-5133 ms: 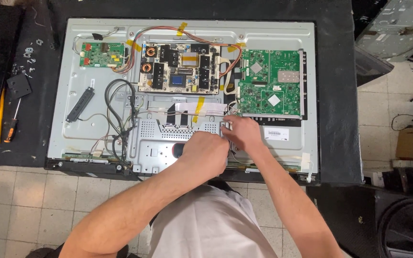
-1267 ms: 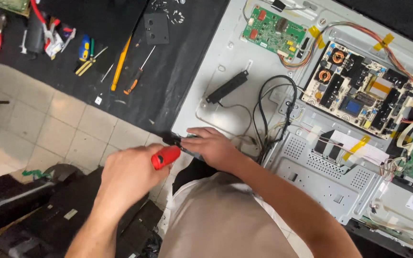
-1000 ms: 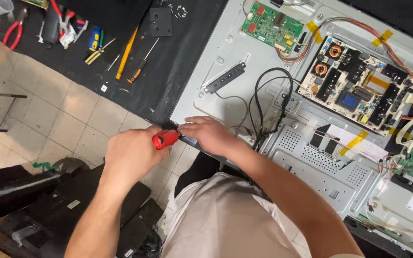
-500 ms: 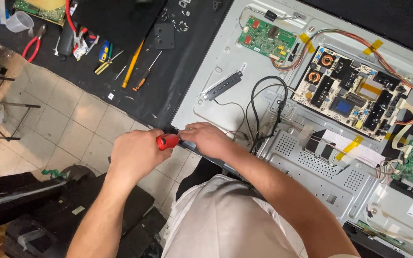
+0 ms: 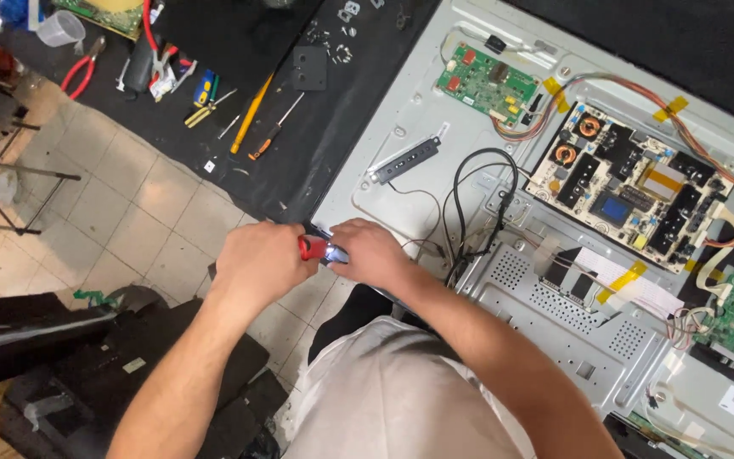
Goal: Repairing a television by connecting internal cables and fastening components with an electric screwdriver
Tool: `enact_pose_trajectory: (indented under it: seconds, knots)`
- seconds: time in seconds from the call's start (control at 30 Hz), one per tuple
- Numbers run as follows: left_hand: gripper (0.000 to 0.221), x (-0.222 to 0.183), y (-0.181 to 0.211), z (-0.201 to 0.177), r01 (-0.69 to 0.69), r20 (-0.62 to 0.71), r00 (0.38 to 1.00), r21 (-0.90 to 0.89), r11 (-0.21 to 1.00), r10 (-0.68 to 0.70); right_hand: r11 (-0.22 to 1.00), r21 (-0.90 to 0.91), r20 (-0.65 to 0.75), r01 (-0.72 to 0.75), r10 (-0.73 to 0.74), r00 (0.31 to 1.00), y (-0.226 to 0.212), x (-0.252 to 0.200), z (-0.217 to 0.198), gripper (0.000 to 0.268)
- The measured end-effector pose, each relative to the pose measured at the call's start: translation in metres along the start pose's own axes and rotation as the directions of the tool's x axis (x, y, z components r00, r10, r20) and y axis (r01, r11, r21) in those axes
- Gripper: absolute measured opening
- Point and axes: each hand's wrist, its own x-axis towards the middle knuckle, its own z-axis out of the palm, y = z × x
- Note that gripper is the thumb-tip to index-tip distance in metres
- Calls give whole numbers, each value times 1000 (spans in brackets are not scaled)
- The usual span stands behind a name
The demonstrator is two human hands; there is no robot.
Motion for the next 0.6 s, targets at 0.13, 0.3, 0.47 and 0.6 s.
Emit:
enact_pose_trajectory:
  seconds: [0.13,0.3,0.47,0.6]
  knots:
    - [47,-5,4,-10,-7,22,1000,-5,1000,7,997,26,-143,-67,70,987,-10,6,31,37]
    - [46,8,-7,-1,-68,30,997,14,998,68,982,-118,-397,-149,91,913,-30,4,45,36]
    - [45,18,-17,-4,-203,83,976,28,979,200,955,-135,-443,-265,181,878,-47,6,42,33]
    - [40,31,-31,-1,-346,76,937,48,937,342,913,-220,-541,-343,178,822,-39,9,69,25]
